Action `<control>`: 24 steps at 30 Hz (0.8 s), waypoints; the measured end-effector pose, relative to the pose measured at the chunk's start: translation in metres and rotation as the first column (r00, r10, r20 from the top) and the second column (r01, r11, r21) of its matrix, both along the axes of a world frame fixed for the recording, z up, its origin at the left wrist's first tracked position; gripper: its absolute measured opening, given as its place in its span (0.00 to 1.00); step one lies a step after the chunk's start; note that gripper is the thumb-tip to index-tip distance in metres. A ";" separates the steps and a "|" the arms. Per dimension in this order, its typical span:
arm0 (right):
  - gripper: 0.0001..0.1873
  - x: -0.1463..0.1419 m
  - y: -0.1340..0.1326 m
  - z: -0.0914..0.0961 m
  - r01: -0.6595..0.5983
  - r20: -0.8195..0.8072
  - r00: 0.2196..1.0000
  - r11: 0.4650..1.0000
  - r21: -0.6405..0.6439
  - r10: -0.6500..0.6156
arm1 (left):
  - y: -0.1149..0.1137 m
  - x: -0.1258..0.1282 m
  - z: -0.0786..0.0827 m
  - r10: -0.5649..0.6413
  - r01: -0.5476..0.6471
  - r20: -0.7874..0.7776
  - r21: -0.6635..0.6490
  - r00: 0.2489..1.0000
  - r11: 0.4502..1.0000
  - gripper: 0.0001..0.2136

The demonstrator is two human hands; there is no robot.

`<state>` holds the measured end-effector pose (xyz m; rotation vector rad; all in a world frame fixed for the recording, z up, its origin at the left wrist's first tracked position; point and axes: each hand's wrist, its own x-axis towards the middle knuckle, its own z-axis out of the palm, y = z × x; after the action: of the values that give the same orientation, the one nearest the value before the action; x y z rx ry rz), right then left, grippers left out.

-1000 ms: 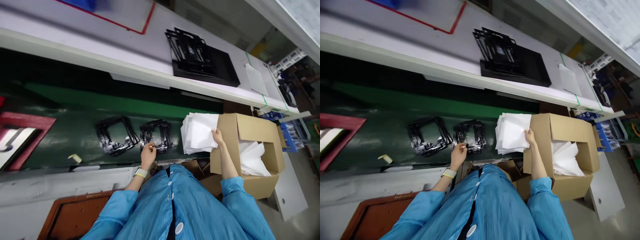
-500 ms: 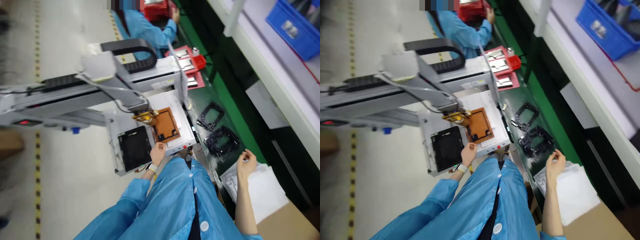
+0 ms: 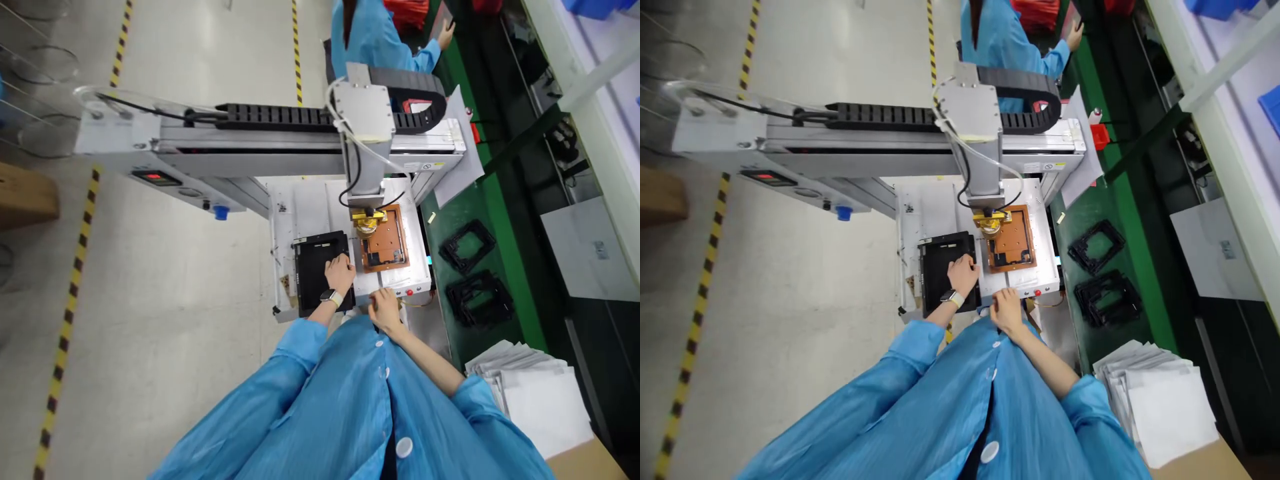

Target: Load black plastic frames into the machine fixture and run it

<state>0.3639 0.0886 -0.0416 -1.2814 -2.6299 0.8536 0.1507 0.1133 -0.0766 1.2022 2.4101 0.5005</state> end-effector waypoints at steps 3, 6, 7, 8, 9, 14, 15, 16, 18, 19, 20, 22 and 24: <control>0.17 -0.053 -0.019 -0.024 -0.229 0.090 0.969 0.973 -0.011 0.229 | -0.033 -0.035 0.031 0.096 -0.099 0.029 0.139 0.995 0.985 0.02; 0.24 -0.092 -0.041 -0.041 -0.358 0.122 0.928 0.933 0.020 0.353 | -0.080 -0.090 0.058 0.250 -0.268 0.105 0.221 0.962 0.938 0.05; 0.25 -0.101 -0.047 -0.045 -0.379 0.146 0.917 0.925 0.029 0.371 | -0.096 -0.109 0.065 0.290 -0.315 0.135 0.242 0.948 0.918 0.06; 0.25 -0.106 -0.052 -0.048 -0.396 0.174 0.906 0.918 0.033 0.385 | -0.110 -0.127 0.069 0.327 -0.360 0.163 0.263 0.931 0.895 0.06; 0.25 -0.110 -0.055 -0.050 -0.411 0.200 0.896 0.911 0.034 0.397 | -0.122 -0.143 0.072 0.362 -0.405 0.191 0.283 0.912 0.870 0.07; 0.17 -0.117 -0.043 -0.046 -0.463 0.281 0.851 0.887 0.004 0.443 | -0.155 -0.187 0.069 0.497 -0.578 0.306 0.299 0.812 0.759 0.11; 0.14 -0.119 -0.039 -0.043 -0.476 0.290 0.840 0.879 -0.013 0.459 | -0.156 -0.190 0.067 0.505 -0.585 0.308 0.287 0.806 0.758 0.11; 0.12 -0.122 -0.036 -0.040 -0.491 0.294 0.828 0.871 -0.029 0.476 | -0.157 -0.191 0.065 0.507 -0.584 0.304 0.276 0.807 0.764 0.11; 0.10 -0.125 -0.032 -0.029 -0.515 0.288 0.814 0.856 -0.045 0.505 | -0.158 -0.193 0.063 0.505 -0.575 0.289 0.269 0.814 0.773 0.11; 0.10 -0.125 -0.031 -0.022 -0.519 0.276 0.816 0.854 -0.039 0.508 | -0.159 -0.193 0.062 0.503 -0.572 0.286 0.272 0.816 0.773 0.11; 0.11 -0.124 -0.032 -0.011 -0.517 0.255 0.824 0.855 -0.024 0.506 | -0.159 -0.194 0.062 0.504 -0.573 0.283 0.279 0.816 0.771 0.12; 0.10 -0.115 -0.035 0.017 -0.509 0.174 0.851 0.860 0.034 0.496 | -0.161 -0.196 0.060 0.520 -0.586 0.278 0.291 0.808 0.756 0.13; 0.09 -0.101 -0.040 0.055 -0.493 0.046 0.870 0.860 0.130 0.492 | -0.162 -0.200 0.057 0.542 -0.611 0.286 0.283 0.790 0.740 0.13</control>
<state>0.2628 0.0486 0.0134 -0.5765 -3.0138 0.6924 -0.0493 -0.0491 -0.0193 0.4396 2.5619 1.2384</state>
